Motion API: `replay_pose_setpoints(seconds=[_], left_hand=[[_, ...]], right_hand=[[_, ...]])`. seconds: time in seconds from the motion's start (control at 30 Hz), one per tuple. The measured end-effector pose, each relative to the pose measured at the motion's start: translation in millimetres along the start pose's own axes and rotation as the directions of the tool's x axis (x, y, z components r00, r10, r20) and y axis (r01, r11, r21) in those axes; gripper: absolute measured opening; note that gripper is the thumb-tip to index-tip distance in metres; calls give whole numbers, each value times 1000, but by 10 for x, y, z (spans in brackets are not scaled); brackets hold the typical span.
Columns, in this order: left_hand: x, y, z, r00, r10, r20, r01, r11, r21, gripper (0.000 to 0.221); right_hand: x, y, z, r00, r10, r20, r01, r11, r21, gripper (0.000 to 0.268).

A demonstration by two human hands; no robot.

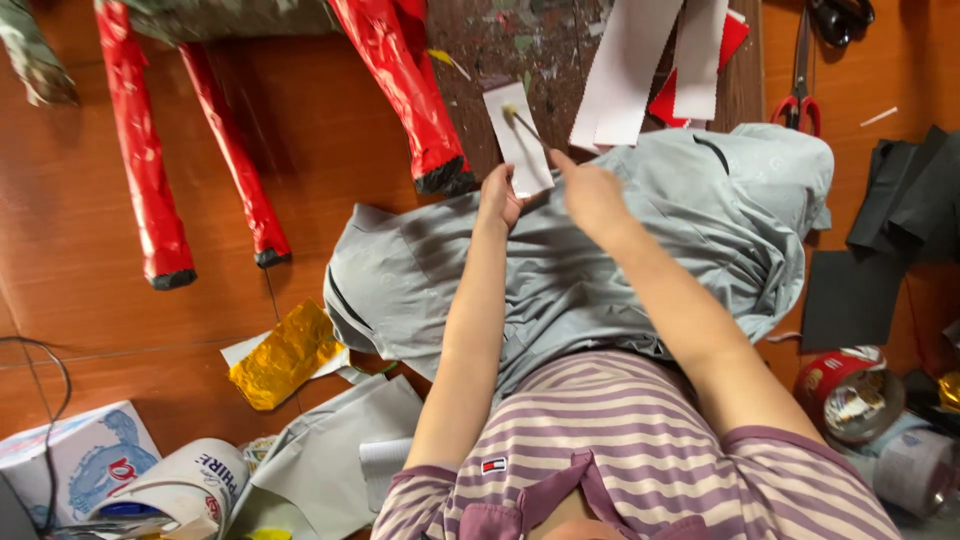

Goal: Applying glue and paper strips to a paper-mâché animal figure.

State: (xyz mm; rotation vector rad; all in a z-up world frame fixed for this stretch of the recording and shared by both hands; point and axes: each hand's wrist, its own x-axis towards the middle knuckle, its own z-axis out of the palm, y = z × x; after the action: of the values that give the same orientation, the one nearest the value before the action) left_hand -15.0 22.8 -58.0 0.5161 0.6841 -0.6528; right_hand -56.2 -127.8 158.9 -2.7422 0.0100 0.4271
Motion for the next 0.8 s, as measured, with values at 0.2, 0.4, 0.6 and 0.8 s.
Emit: replay_pose_setpoints(seconds=[0.2,0.4,0.6,0.8], left_hand=[[-49,44,2,999,-36,-9,36,999,-13,35],[56,28,0,1000,-23,21,23,1000,-6,35],[-10,1,3,999,-34,5,34,999,-2,36],[-39,19,-13,993,3,-121,4,998,61,32]], right_hand=[[264,-82,237,999,-9,-43,10,1000,15,58],[27,171,2,999,43,-9,-44,999,-20,63],[134,90,74,999,36,19,-35,999,-31,60],[347,-42,335,972,-137,-189,163,978,130,51]])
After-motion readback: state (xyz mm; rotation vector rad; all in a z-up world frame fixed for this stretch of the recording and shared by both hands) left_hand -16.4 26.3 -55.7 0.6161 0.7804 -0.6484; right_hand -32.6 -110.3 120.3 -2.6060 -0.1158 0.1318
